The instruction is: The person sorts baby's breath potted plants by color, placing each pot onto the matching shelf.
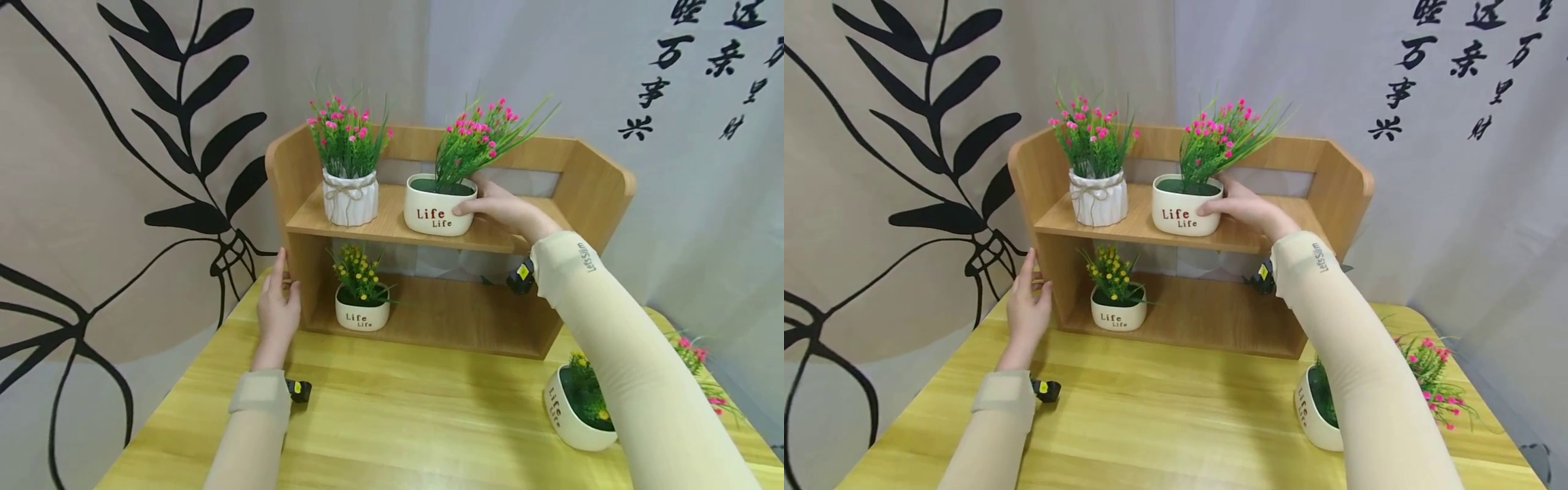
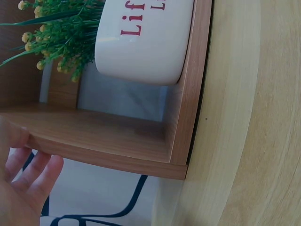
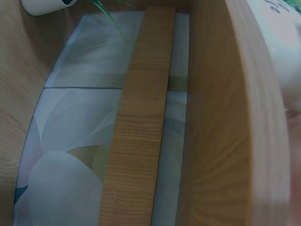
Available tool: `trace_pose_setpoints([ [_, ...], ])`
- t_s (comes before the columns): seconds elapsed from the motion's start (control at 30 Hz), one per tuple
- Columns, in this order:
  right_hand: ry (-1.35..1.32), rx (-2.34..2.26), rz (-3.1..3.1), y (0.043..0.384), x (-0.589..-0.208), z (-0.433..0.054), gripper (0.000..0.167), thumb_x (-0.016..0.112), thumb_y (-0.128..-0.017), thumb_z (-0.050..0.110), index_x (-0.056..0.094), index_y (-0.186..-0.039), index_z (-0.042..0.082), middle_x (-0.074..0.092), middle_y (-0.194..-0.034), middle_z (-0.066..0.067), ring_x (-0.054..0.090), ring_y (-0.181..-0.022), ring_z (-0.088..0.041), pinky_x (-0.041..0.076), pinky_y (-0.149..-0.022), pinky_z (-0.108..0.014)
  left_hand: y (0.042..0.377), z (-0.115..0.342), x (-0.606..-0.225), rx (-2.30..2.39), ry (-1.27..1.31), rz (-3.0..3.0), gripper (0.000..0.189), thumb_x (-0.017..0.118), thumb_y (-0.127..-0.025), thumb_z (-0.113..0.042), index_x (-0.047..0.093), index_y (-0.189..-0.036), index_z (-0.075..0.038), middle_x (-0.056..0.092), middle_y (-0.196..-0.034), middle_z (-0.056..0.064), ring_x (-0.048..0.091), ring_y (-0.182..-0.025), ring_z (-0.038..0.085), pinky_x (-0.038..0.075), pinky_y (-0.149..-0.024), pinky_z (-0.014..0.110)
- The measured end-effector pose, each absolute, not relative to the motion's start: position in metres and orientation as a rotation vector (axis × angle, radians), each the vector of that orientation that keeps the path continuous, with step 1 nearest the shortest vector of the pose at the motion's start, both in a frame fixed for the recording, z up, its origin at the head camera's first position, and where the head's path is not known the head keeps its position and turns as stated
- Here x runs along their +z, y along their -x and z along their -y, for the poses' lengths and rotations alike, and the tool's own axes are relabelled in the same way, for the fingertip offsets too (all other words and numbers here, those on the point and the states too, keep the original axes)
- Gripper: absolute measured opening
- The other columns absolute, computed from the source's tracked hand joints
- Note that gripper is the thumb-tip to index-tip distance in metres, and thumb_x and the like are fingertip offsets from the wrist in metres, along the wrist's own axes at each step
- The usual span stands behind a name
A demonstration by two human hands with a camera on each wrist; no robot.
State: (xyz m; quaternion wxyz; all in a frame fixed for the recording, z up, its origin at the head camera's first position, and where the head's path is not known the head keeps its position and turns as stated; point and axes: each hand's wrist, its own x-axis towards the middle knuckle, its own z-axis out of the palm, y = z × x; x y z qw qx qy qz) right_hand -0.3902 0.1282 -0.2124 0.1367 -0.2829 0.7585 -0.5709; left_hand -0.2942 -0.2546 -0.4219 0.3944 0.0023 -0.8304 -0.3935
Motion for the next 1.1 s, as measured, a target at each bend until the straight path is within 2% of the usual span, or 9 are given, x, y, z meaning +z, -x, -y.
trace_pose_setpoints([
  [0.3,0.881,-1.442,-2.330,0.383,-0.209,-0.146,0.084,0.065,-0.087,0.010,0.015,-0.154,0.006,0.047,-0.139,-0.021,0.046,-0.126,-0.025,0.033,-0.109,-0.042,0.291,0.252,-0.421,-0.975,0.035,2.106,0.076,0.058,-0.093,0.003,0.027,-0.154,-0.032,0.055,-0.113,0.022,0.058,-0.095,0.036,0.052,-0.067,0.046],
  [0.47,0.825,-1.273,-2.440,0.361,-0.195,-0.166,0.087,0.063,-0.092,0.020,0.005,-0.156,0.008,0.034,-0.150,-0.020,0.036,-0.136,-0.031,0.030,-0.110,-0.048,0.291,0.250,-0.421,-0.979,0.022,2.112,0.077,0.058,-0.093,0.003,0.027,-0.154,-0.033,0.055,-0.114,0.022,0.058,-0.095,0.036,0.052,-0.068,0.046],
  [0.57,0.813,-1.242,-2.457,0.342,-0.186,-0.176,0.084,0.059,-0.095,0.024,0.003,-0.156,0.009,0.028,-0.154,-0.019,0.033,-0.138,-0.033,0.030,-0.110,-0.050,0.292,0.250,-0.421,-0.986,0.007,2.120,0.077,0.058,-0.094,0.002,0.026,-0.154,-0.034,0.055,-0.115,0.021,0.058,-0.096,0.036,0.052,-0.068,0.046],
  [0.67,0.851,-1.202,-2.497,0.319,-0.180,-0.182,0.081,0.059,-0.096,0.025,0.006,-0.157,0.011,0.029,-0.154,-0.016,0.034,-0.138,-0.032,0.030,-0.110,-0.050,0.293,0.250,-0.421,-0.989,-0.018,2.124,0.076,0.057,-0.095,0.001,0.025,-0.154,-0.035,0.055,-0.116,0.021,0.058,-0.097,0.036,0.052,-0.069,0.046],
  [0.8,0.999,-1.187,-2.527,0.285,-0.185,-0.180,0.077,0.061,-0.095,0.014,0.013,-0.155,0.007,0.035,-0.150,-0.019,0.037,-0.135,-0.034,0.033,-0.107,-0.051,0.294,0.253,-0.423,-0.987,-0.037,2.124,0.076,0.057,-0.095,0.000,0.025,-0.154,-0.036,0.054,-0.116,0.021,0.057,-0.097,0.035,0.052,-0.070,0.046],
  [0.93,1.187,-1.153,-2.516,0.246,-0.207,-0.172,0.076,0.065,-0.092,0.008,0.021,-0.153,0.003,0.041,-0.146,-0.021,0.043,-0.131,-0.034,0.040,-0.103,-0.049,0.294,0.254,-0.423,-0.986,-0.033,2.123,0.077,0.057,-0.095,0.001,0.025,-0.154,-0.037,0.054,-0.116,0.021,0.057,-0.097,0.036,0.051,-0.069,0.047],
  [1.1,1.366,-1.084,-2.486,0.193,-0.253,-0.165,0.076,0.071,-0.089,0.019,0.030,-0.151,0.008,0.050,-0.140,-0.010,0.051,-0.124,-0.024,0.046,-0.098,-0.043,0.293,0.252,-0.423,-0.979,-0.018,2.106,0.076,0.058,-0.094,0.002,0.027,-0.153,-0.034,0.055,-0.115,0.023,0.057,-0.095,0.038,0.050,-0.067,0.047],
])
